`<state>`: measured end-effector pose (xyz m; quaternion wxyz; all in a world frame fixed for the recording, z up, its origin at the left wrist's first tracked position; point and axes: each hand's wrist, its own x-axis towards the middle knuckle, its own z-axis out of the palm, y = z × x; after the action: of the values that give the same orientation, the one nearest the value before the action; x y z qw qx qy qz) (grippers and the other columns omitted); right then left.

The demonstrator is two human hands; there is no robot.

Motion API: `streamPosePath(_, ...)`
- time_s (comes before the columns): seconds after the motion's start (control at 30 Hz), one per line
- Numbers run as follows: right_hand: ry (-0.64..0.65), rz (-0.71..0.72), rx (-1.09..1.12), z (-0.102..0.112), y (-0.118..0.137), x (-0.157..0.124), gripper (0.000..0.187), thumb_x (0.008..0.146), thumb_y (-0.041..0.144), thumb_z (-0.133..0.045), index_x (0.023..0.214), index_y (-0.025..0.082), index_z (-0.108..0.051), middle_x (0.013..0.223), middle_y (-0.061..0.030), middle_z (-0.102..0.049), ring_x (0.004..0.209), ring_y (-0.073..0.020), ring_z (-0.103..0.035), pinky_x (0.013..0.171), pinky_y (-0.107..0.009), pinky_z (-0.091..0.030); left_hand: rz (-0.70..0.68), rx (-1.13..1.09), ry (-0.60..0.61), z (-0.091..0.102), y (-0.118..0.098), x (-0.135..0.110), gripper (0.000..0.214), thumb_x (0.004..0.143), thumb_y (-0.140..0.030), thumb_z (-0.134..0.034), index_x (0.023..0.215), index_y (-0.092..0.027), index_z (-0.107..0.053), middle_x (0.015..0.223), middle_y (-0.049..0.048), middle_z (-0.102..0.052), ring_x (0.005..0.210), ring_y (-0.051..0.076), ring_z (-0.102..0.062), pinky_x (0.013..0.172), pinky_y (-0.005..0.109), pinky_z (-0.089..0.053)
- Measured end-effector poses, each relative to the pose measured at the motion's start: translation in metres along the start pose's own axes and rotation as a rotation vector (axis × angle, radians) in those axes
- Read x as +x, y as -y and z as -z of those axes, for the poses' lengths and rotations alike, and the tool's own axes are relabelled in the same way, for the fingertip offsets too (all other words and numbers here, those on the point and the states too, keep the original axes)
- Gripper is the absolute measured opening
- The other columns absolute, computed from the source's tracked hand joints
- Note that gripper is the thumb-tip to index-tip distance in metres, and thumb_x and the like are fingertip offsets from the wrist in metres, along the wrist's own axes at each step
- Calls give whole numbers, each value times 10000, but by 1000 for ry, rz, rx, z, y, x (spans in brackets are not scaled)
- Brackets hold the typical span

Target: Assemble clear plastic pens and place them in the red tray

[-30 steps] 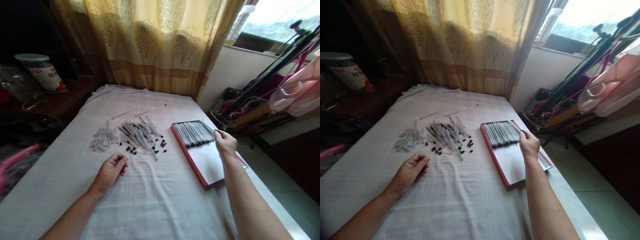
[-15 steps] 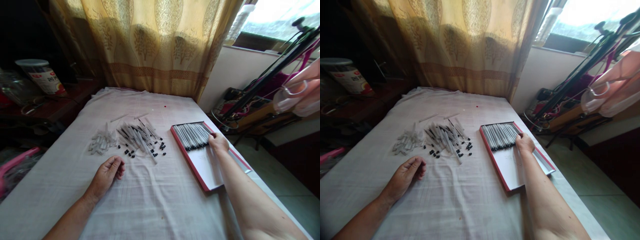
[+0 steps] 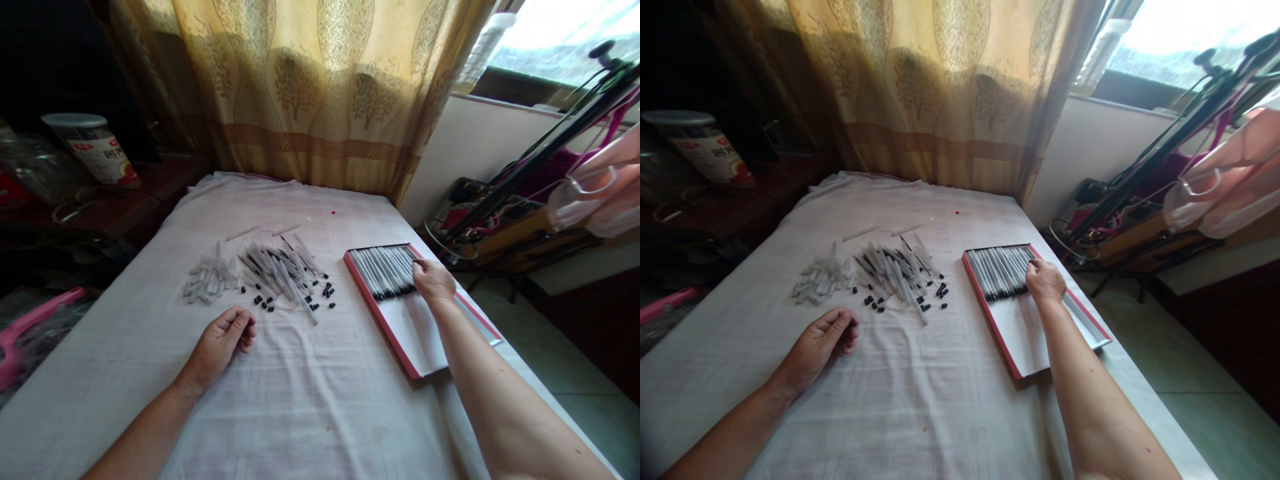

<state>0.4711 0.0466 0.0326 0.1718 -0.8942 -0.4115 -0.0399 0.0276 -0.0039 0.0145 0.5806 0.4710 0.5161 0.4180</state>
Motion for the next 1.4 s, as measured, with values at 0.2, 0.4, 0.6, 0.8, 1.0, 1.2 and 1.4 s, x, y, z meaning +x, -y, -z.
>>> streamPosePath(0.2,11,414,163,3,85,-54,297,877,324,-516,1019,242,-763,1068,-65,-724,889,-219,-658,738,-289,-462,10,-26,18,1,1,0,560,614,-707,-720,738,-169,-626,600,-7,-619,525,111,-558,476,209,-468)
streamPosePath(0.4,313,628,114,12,144,-133,269,901,366,-522,853,266,-767,808,-30,-754,757,-190,-672,635,-263,-403,7,-32,41,2,1,-2,553,636,-703,-704,748,-168,-621,610,-6,-615,535,111,-556,489,213,-467)
streamPosePath(0.6,437,616,-73,19,134,-183,208,835,403,-603,838,234,-723,870,-59,-751,789,-224,-677,603,-275,-378,2,-7,83,4,1,-2,542,667,-701,-680,756,-170,-615,628,-3,-615,538,113,-558,500,220,-464)
streamPosePath(0.8,420,543,-55,17,118,-189,191,874,287,-522,867,221,-701,898,-75,-748,810,-224,-681,651,-281,-410,-22,22,121,5,4,0,521,703,-689,-656,731,-172,-603,613,-5,-609,521,102,-538,493,211,-449)
streamPosePath(1.0,292,390,365,17,100,-187,179,865,307,-563,928,231,-711,884,-45,-747,731,-198,-674,703,-300,-477,-200,206,69,5,12,-3,403,840,-582,-560,823,-184,-621,704,32,-650,602,148,-606,555,257,-514)
streamPosePath(1.2,432,648,789,25,111,-200,130,856,248,-601,906,227,-718,840,-28,-716,724,-158,-650,681,-263,-504,-849,766,-141,6,5,-11,308,882,-362,-600,1169,-261,-652,1308,100,-602,1223,279,-547,1068,453,-401)
streamPosePath(1.4,586,634,862,14,123,-173,225,875,350,-579,957,213,-738,830,-28,-736,718,-165,-663,669,-274,-515,-691,873,1,13,11,-7,332,951,-414,-441,1034,-226,-702,947,75,-745,874,219,-686,830,325,-522)
